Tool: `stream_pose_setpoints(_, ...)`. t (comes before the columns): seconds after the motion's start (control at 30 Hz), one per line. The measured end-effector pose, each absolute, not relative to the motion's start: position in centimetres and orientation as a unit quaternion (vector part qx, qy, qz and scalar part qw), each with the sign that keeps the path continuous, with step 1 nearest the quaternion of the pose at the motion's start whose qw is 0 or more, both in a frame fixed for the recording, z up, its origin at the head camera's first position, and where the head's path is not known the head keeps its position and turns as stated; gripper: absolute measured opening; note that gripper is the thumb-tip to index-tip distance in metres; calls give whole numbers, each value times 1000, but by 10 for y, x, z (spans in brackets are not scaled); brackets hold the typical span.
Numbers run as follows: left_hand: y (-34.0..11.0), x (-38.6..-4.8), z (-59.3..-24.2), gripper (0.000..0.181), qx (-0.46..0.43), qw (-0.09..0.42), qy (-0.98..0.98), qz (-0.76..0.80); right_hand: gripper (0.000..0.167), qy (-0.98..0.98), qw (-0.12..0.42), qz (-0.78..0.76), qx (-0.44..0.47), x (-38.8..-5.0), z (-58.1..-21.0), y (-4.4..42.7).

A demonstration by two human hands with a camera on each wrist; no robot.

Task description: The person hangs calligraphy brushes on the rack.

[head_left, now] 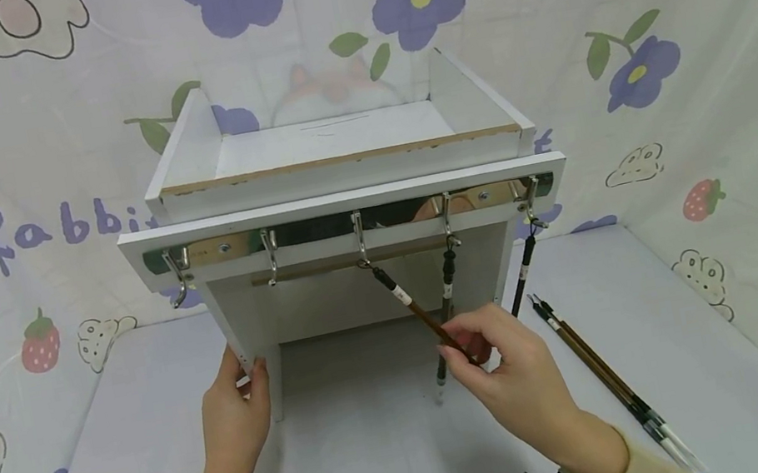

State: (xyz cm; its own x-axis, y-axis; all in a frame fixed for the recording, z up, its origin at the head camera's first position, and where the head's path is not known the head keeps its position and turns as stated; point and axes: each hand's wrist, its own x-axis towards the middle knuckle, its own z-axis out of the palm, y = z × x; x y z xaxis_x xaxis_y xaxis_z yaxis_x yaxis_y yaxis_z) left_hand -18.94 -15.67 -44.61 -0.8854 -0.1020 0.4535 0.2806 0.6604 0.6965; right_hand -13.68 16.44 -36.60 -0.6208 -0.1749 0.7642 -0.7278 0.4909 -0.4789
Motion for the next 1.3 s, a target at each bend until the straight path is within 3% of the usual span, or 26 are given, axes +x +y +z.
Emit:
stream_pose_setpoints(0.5,-157,-190,-447,39,-47,228,-882,-410,14,-776,428,351,302,-145,-370,165)
stream_pose_setpoints(1.3,-157,-189,-446,39,-51,233,-881,-408,13,-780,465,302,289,-146,-364,168)
